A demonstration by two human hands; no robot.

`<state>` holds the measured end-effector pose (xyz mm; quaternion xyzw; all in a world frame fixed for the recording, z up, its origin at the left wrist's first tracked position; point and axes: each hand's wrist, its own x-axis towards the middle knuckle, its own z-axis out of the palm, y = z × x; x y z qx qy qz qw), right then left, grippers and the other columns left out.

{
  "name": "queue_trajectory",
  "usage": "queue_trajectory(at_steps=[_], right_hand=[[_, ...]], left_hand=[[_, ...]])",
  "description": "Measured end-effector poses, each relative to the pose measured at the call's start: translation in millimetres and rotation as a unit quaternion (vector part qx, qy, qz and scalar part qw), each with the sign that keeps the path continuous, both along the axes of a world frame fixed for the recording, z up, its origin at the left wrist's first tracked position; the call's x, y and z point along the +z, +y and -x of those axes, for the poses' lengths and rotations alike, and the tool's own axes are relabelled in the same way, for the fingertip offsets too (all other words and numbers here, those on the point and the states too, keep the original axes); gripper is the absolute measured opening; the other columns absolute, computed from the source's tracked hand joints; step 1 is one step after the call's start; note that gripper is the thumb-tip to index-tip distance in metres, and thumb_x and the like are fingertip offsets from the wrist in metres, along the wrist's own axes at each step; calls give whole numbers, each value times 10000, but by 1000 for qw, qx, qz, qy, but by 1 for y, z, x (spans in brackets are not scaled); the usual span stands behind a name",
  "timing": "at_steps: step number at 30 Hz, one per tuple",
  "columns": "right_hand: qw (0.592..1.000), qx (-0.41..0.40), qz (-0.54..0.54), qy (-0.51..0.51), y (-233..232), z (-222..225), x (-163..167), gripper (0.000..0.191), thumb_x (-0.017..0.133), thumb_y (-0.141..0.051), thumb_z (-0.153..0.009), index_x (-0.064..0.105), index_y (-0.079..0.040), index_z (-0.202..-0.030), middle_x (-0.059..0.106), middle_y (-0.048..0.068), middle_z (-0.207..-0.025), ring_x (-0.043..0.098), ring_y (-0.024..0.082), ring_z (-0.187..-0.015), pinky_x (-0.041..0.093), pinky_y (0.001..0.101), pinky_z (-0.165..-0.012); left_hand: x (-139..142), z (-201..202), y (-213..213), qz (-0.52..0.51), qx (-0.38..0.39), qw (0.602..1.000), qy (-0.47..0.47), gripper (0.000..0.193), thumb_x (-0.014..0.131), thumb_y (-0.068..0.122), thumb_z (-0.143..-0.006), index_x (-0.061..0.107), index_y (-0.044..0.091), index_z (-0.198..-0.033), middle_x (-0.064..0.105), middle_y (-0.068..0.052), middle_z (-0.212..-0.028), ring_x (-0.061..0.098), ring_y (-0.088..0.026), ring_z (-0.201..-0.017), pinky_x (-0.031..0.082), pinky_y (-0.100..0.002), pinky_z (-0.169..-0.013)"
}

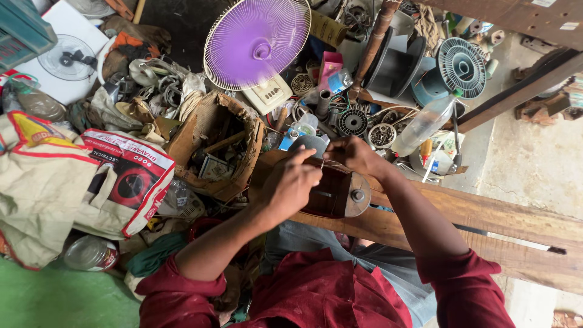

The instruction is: The person secures a thin white wire to a wooden jig, then winds red copper wire around a cylindrical core mounted on the jig. The person uses a pair of scissors to cut the wire and continues winding the copper wire by hand.

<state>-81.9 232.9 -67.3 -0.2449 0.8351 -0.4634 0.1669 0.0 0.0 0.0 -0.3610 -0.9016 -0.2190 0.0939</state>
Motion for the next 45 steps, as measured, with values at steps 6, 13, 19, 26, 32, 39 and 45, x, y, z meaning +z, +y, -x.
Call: queue_trajectory(at_steps=[6, 13, 19, 26, 32, 39, 45], right_hand=[[992, -7, -54, 112, -13, -1, -6, 191, 736, -244, -907, 724, -53, -922, 708, 55, -779, 627, 152, -649, 512, 376, -621], [924, -9, 225, -310, 3, 2, -9, 322, 679, -290, -1046, 678, 12, -934, 598, 32, -780, 481, 78, -621, 364, 249, -523], [845, -11, 380, -375, -21, -4, 9, 232, 616, -261, -1011, 599, -75, -873, 701, 77, -821, 477, 76, -576, 324, 210, -478], [917, 51, 285, -275, -31, -5, 35, 221, 653, -237, -1013, 645, -50, -895, 585, -17, -703, 509, 60, -630, 367, 222, -546], [891, -5, 321, -322, -29, -3, 21, 213, 656, -209, -1020, 627, -66, -864, 469, -70, -661, 369, 33, -570, 280, 215, -499], [863, -44, 364, -349, -32, -2, -9, 242, 664, -217, -1017, 593, -84, -828, 436, -81, -668, 323, 28, -555, 224, 212, -477], [861, -98, 351, -355, -32, -3, -20, 296, 660, -281, -1014, 567, -93, -805, 425, -63, -625, 333, 47, -498, 235, 227, -443]], left_hand=[[15, -25, -1, 12, -21, 999, 39, 71, 654, 23, -844, 725, 30, -840, 754, -126, -946, 545, -348, -1305, 336, -548, -1164], [18, -11, -6, -29, 39, 998, 30, 109, 715, 178, -876, 710, 88, -815, 761, -52, -1001, 610, -259, -1129, 401, -461, -1085], [21, -1, -7, 0, -15, 999, -36, 114, 731, 201, -936, 719, 102, -881, 757, -5, -902, 639, -195, -871, 452, -416, -927], [30, 25, -19, 8, -7, 981, -196, 149, 666, 247, -936, 715, 139, -1026, 636, -44, -864, 591, -164, -772, 508, -375, -690], [34, 22, -10, 111, -35, 981, -155, 50, 625, 128, -943, 672, 141, -951, 636, -32, -766, 586, -191, -822, 446, -397, -815], [38, 11, -10, 50, 24, 994, -93, 55, 679, 153, -893, 651, 140, -939, 651, -20, -691, 606, -203, -786, 386, -427, -878], [38, 15, -14, 71, -2, 990, -121, 11, 669, 150, -905, 662, 154, -912, 650, -22, -715, 611, -211, -792, 412, -401, -845]])
